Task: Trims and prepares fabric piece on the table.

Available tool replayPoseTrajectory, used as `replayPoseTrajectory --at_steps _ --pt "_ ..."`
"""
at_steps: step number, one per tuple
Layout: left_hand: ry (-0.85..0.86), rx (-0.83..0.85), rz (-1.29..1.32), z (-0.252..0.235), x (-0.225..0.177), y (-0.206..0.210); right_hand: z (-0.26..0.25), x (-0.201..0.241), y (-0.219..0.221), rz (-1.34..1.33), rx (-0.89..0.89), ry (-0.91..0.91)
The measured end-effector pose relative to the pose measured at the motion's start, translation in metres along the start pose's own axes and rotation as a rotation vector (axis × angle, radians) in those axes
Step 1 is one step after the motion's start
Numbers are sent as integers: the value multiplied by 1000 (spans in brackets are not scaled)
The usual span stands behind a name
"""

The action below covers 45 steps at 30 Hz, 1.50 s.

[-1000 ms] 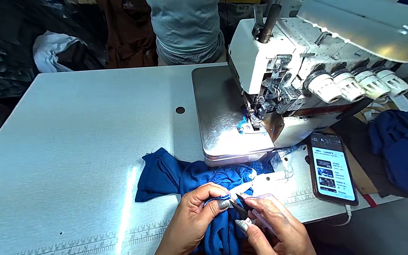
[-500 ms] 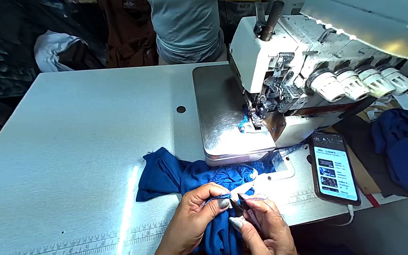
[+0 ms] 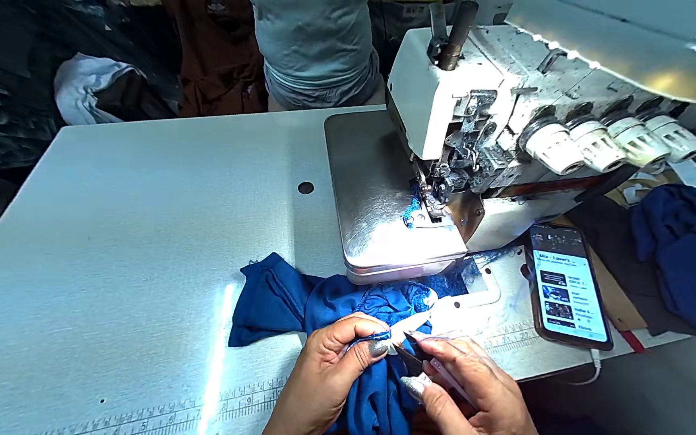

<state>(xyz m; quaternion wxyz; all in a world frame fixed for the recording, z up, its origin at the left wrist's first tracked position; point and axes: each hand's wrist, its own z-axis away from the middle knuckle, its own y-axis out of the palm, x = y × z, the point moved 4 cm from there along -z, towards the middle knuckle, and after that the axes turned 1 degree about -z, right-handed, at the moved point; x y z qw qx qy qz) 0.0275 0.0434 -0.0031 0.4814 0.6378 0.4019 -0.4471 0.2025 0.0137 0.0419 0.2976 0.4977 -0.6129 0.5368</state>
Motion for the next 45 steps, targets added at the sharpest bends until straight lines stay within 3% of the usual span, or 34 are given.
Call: replayPoseTrajectory --at_steps 30,38,42,45 --pt "64 -14 -92 1 2 0 -2 6 4 82 10 14" --pt "13 22 -11 1 1 0 5 -14 22 -186 -161 -33" --pt "-12 22 17 1 0 0 -1 -13 11 -249 -290 -73" --pt "-11 7 16 1 0 0 -2 -9 0 -143 -166 -53"
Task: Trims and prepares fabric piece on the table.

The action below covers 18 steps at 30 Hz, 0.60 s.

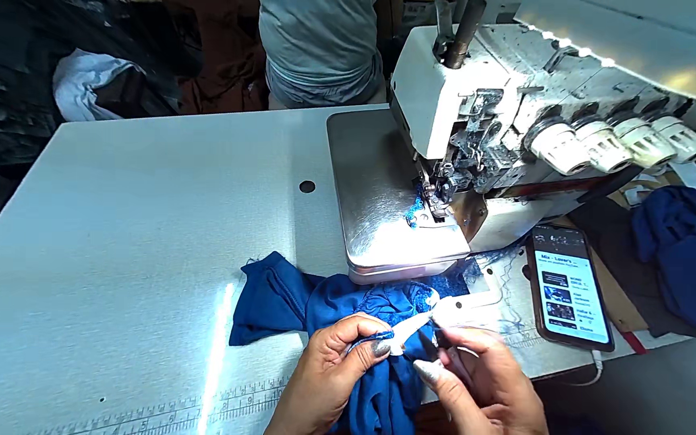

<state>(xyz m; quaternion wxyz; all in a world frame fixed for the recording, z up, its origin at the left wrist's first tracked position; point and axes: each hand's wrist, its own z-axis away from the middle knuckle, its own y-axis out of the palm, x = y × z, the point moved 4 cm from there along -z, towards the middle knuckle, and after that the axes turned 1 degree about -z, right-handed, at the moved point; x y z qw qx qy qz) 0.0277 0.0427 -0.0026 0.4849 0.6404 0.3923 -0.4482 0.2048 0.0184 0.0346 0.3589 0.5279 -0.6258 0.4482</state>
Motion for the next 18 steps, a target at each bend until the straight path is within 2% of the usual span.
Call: replayPoseTrajectory --at_steps 2,4,8,18 --pt "4 -2 -15 0 0 0 -1 6 -1 107 110 56" --pt "5 -1 -26 0 0 0 -1 13 -1 162 149 107" --pt "9 -3 -38 0 1 0 -1 10 2 167 173 21" --pt "40 -12 -63 0 0 0 -1 15 2 262 199 11"
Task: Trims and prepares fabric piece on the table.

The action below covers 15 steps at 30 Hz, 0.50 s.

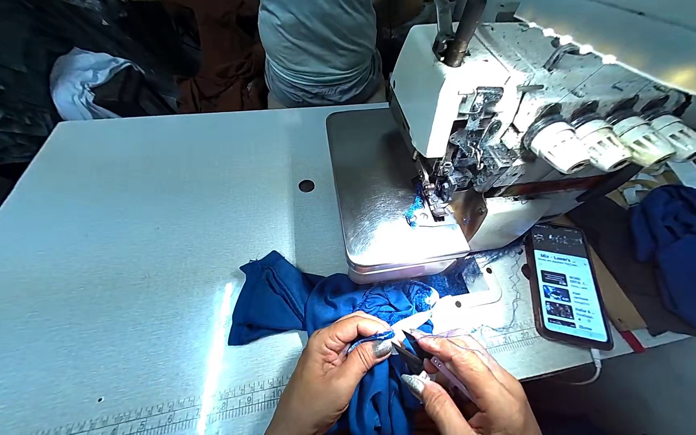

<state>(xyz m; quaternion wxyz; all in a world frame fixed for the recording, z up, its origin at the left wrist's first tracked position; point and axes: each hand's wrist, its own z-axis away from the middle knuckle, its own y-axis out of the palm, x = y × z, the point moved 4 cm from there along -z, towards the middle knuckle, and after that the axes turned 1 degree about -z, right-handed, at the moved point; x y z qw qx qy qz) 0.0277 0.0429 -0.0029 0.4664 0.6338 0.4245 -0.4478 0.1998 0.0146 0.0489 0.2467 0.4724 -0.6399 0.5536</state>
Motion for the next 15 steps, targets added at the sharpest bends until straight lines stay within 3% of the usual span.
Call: replayPoseTrajectory --at_steps 10,15 --pt "18 -6 -55 0 1 0 0 4 0 98 18 17" --pt "4 16 -18 0 0 0 4 -11 10 -112 -176 -77"
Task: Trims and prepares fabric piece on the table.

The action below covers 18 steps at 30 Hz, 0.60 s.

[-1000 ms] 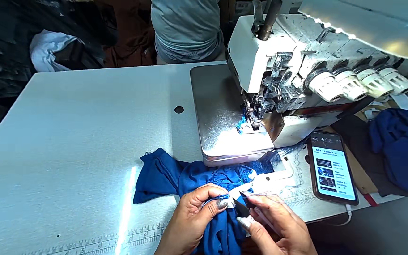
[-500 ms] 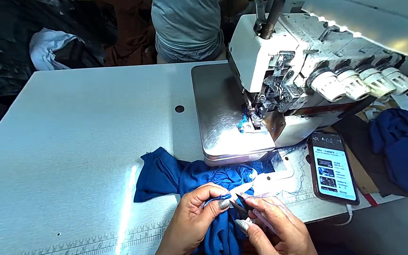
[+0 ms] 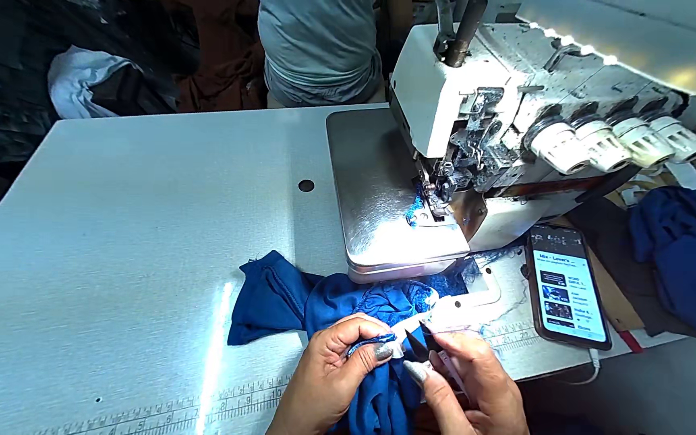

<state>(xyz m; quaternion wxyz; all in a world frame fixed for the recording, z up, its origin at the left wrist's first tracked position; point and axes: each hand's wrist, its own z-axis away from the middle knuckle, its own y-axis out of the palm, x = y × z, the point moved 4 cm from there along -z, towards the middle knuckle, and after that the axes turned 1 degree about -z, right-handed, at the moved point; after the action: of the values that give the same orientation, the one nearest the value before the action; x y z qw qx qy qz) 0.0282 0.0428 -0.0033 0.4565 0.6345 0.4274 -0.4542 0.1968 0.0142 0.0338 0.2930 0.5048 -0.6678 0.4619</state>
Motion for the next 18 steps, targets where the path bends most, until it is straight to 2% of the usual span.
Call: replayPoseTrajectory --at_steps 2,9,18 --pt "-14 -3 28 0 0 0 2 -3 1 -54 -28 10" --pt "-13 -23 12 0 0 0 -4 8 -6 97 164 56" --pt "14 -19 -13 0 0 0 -5 12 -6 141 189 71"
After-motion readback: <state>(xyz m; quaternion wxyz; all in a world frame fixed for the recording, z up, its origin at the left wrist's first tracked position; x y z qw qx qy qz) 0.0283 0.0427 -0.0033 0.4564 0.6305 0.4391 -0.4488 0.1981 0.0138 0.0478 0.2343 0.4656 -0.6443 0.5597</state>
